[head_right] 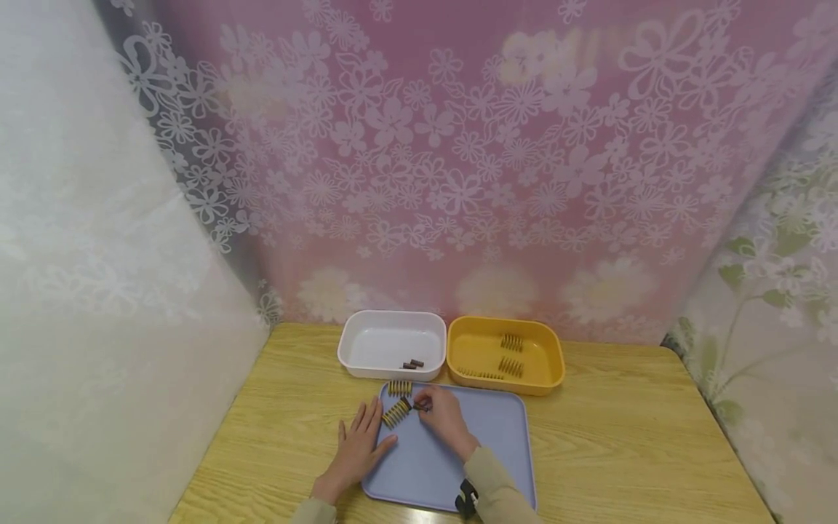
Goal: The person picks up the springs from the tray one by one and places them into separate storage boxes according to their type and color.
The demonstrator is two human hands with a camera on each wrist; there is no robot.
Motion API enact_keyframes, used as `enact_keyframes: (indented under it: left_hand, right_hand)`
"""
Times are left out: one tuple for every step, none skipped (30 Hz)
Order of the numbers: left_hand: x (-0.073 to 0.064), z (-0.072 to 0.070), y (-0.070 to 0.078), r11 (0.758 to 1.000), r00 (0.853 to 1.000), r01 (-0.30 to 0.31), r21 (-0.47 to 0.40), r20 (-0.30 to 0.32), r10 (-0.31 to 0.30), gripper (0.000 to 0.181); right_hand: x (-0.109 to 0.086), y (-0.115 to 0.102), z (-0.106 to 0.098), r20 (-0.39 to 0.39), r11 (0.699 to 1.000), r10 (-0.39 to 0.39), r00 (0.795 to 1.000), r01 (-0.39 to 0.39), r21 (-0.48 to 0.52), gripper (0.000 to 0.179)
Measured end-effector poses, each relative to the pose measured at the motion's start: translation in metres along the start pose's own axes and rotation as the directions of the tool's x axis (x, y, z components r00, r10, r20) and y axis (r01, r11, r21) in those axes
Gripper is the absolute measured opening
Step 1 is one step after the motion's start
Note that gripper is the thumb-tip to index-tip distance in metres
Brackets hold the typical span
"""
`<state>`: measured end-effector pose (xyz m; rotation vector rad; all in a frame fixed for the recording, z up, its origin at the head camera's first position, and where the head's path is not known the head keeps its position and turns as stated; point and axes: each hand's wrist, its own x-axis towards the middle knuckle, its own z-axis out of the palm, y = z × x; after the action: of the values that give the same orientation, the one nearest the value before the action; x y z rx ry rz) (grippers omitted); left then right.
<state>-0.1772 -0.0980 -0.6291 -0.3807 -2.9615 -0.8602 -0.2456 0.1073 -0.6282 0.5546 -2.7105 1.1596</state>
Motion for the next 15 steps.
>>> enact_keyframes:
  left_hand:
    - [0.0,0.001,0.0,1.0,1.0,-0.003,-0.001,-0.004,0.003,0.079]
    - [0.001,0.001,-0.001,1.0,1.0,-0.009,-0.006,-0.01,0.009,0.079]
    - [0.001,0.003,-0.001,1.0,1.0,-0.015,-0.008,-0.019,0.015,0.079]
    - [0.001,0.004,-0.002,1.0,0.999,-0.023,-0.013,-0.028,0.022,0.078]
    - [0.001,0.006,-0.003,1.0,0.999,-0.026,-0.012,-0.039,0.026,0.078]
    - [0.0,0.007,-0.004,0.999,0.998,-0.032,-0.008,-0.052,0.032,0.078]
    - [0.0,0.009,-0.005,0.999,0.997,-0.035,-0.001,-0.062,0.035,0.078]
    - [0.001,0.009,-0.006,0.999,0.997,-0.036,-0.001,-0.063,0.035,0.078]
    - [0.0,0.009,-0.005,1.0,0.998,-0.028,0.0,-0.055,0.028,0.078]
    - [0.0,0.008,-0.004,1.0,0.999,-0.02,0.003,-0.044,0.021,0.079]
    - [0.0,0.007,-0.003,1.0,0.999,-0.01,0.007,-0.035,0.011,0.079]
    - [0.0,0.005,-0.002,1.0,1.0,-0.004,0.009,-0.022,0.004,0.079]
    - [0.0,0.003,-0.001,1.0,1.0,0.004,0.006,-0.007,-0.004,0.079]
    - [0.0,0.001,0.001,1.0,1.0,0.014,0.005,0.008,-0.014,0.08]
    - [-0.001,0.0,0.002,1.0,1.0,0.019,0.009,0.014,-0.019,0.08]
  right_hand:
    - [0.0,0.0,-0.001,-0.004,1.0,0.012,1.0,-0.012,0.013,0.022]
    - [-0.001,0.0,-0.003,-0.008,1.0,0.023,1.0,-0.022,0.022,0.021]
    - [-0.001,-0.001,-0.004,-0.012,0.999,0.032,0.999,-0.032,0.029,0.021]
    - [-0.001,-0.001,-0.006,-0.018,0.999,0.041,0.999,-0.041,0.032,0.021]
    - [-0.002,-0.002,-0.007,-0.024,0.998,0.059,0.998,-0.058,0.037,0.021]
    - [-0.001,-0.003,-0.009,-0.033,0.997,0.069,0.997,-0.067,0.042,0.021]
    - [-0.001,-0.004,-0.012,-0.043,0.995,0.079,0.996,-0.077,0.056,0.022]
    - [-0.001,-0.005,-0.014,-0.057,0.994,0.084,0.995,-0.08,0.069,0.022]
    - [0.0,-0.006,-0.017,-0.07,0.993,0.087,0.994,-0.081,0.081,0.023]
    - [0.001,-0.007,-0.019,-0.08,0.992,0.093,0.992,-0.085,0.093,0.023]
    - [0.001,-0.007,-0.021,-0.088,0.99,0.097,0.991,-0.087,0.11,0.024]
    - [0.002,-0.008,-0.024,-0.096,0.989,0.096,0.991,-0.085,0.12,0.024]
    - [0.003,-0.009,-0.026,-0.103,0.988,0.097,0.99,-0.084,0.128,0.025]
    - [0.003,-0.009,-0.027,-0.107,0.988,0.099,0.989,-0.085,0.127,0.025]
    - [0.004,-0.009,-0.029,-0.112,0.989,0.097,0.989,-0.083,0.124,0.025]
